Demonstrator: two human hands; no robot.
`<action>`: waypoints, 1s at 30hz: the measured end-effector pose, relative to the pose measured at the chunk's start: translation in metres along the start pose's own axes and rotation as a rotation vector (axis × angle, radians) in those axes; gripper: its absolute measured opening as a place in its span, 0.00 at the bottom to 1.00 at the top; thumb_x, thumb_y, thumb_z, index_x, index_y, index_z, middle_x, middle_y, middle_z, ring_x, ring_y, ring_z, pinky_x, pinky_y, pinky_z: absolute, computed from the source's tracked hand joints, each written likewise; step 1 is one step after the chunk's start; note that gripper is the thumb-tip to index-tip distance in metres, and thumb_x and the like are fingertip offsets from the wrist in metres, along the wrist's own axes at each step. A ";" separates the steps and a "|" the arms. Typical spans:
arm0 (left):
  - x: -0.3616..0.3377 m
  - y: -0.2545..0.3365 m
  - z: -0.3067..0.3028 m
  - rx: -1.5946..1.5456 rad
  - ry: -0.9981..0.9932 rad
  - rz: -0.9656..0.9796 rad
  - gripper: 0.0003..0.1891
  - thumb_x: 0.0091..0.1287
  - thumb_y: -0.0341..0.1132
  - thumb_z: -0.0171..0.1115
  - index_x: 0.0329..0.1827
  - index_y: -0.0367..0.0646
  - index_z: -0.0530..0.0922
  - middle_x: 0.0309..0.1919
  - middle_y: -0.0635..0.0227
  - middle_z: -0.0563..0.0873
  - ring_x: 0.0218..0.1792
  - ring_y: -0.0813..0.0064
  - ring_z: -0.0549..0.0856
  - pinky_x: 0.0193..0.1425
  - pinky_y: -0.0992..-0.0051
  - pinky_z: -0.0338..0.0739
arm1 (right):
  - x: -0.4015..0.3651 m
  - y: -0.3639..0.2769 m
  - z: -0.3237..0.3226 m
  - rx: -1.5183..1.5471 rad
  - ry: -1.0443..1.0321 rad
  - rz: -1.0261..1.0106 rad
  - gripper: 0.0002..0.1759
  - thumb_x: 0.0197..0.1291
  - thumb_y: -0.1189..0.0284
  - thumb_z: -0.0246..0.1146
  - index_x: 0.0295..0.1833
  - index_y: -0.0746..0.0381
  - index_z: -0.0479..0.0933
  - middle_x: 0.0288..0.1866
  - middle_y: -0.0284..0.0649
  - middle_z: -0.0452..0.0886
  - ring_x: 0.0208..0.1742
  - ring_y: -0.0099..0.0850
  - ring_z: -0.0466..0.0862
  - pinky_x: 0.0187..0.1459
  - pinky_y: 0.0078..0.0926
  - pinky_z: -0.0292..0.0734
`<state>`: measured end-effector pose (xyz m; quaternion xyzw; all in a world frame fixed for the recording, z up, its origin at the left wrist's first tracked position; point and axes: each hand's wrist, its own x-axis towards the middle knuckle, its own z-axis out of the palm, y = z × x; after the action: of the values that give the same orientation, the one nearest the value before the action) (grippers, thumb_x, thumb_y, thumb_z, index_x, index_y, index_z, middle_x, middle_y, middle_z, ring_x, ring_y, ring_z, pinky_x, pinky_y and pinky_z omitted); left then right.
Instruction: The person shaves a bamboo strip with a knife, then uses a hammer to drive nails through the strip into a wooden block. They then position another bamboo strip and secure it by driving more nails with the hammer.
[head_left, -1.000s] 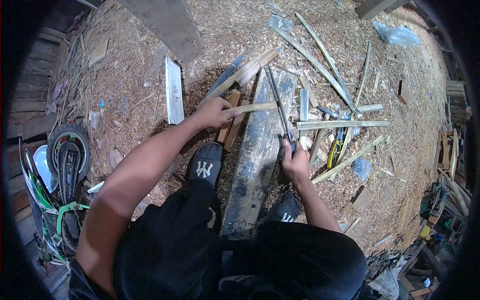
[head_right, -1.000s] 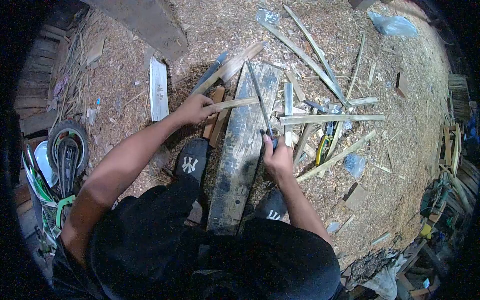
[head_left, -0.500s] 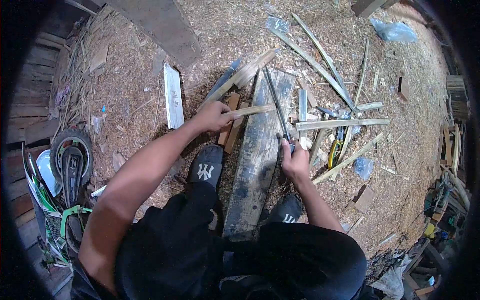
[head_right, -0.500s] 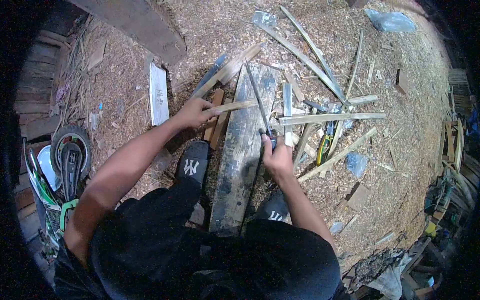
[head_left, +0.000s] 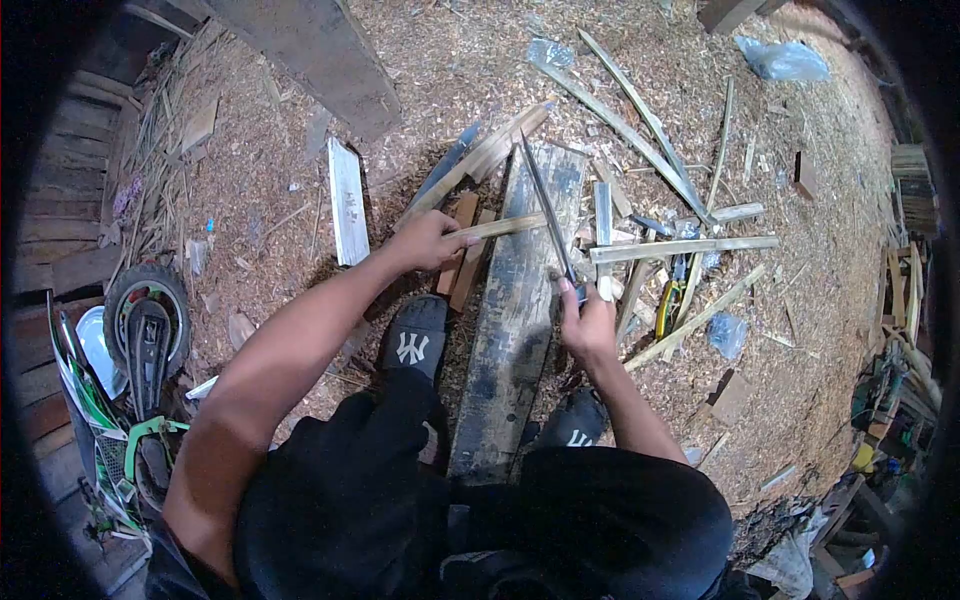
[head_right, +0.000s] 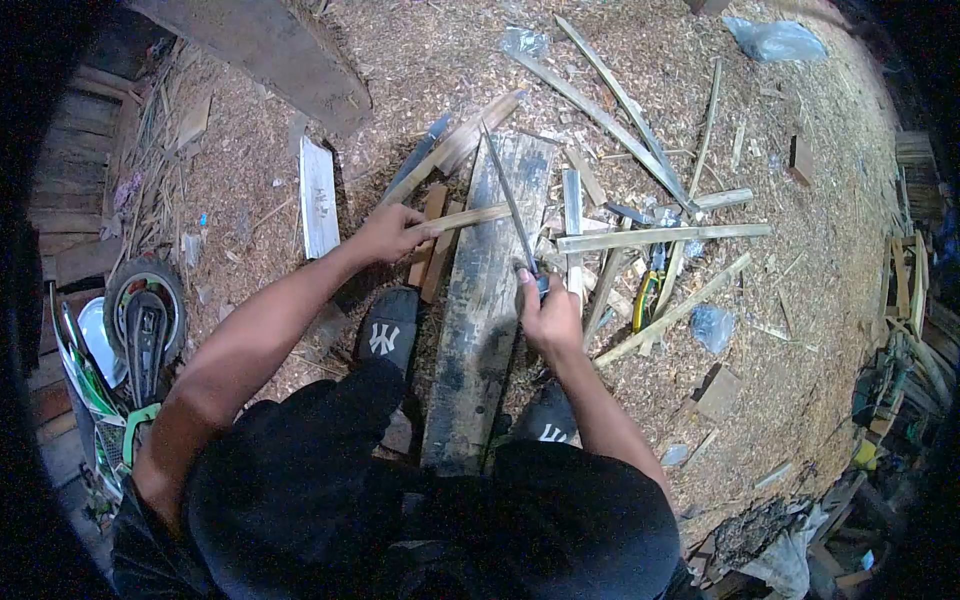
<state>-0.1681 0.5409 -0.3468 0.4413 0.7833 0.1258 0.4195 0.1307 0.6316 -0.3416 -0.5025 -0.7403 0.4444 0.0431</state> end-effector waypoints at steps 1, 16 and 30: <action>0.001 -0.003 0.002 0.015 0.006 -0.003 0.19 0.71 0.51 0.68 0.44 0.43 0.89 0.21 0.64 0.83 0.25 0.74 0.83 0.34 0.65 0.76 | -0.003 -0.003 -0.004 0.019 0.059 -0.075 0.21 0.75 0.60 0.60 0.43 0.70 0.79 0.22 0.51 0.81 0.26 0.43 0.82 0.29 0.39 0.76; 0.004 -0.014 0.005 0.100 0.070 0.083 0.25 0.71 0.57 0.66 0.41 0.39 0.89 0.20 0.60 0.82 0.26 0.69 0.83 0.35 0.63 0.76 | -0.004 -0.021 -0.022 0.122 0.008 -0.007 0.22 0.75 0.58 0.60 0.47 0.70 0.78 0.26 0.54 0.83 0.24 0.43 0.85 0.31 0.40 0.80; -0.004 -0.001 0.000 -0.014 0.004 -0.022 0.24 0.70 0.57 0.66 0.40 0.41 0.89 0.20 0.58 0.83 0.25 0.67 0.84 0.35 0.62 0.76 | -0.006 -0.021 -0.023 0.091 0.042 -0.055 0.24 0.77 0.57 0.57 0.42 0.71 0.79 0.20 0.45 0.79 0.25 0.36 0.82 0.29 0.38 0.75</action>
<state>-0.1677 0.5371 -0.3451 0.4293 0.7880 0.1275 0.4225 0.1302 0.6392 -0.3111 -0.4887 -0.7318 0.4657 0.0938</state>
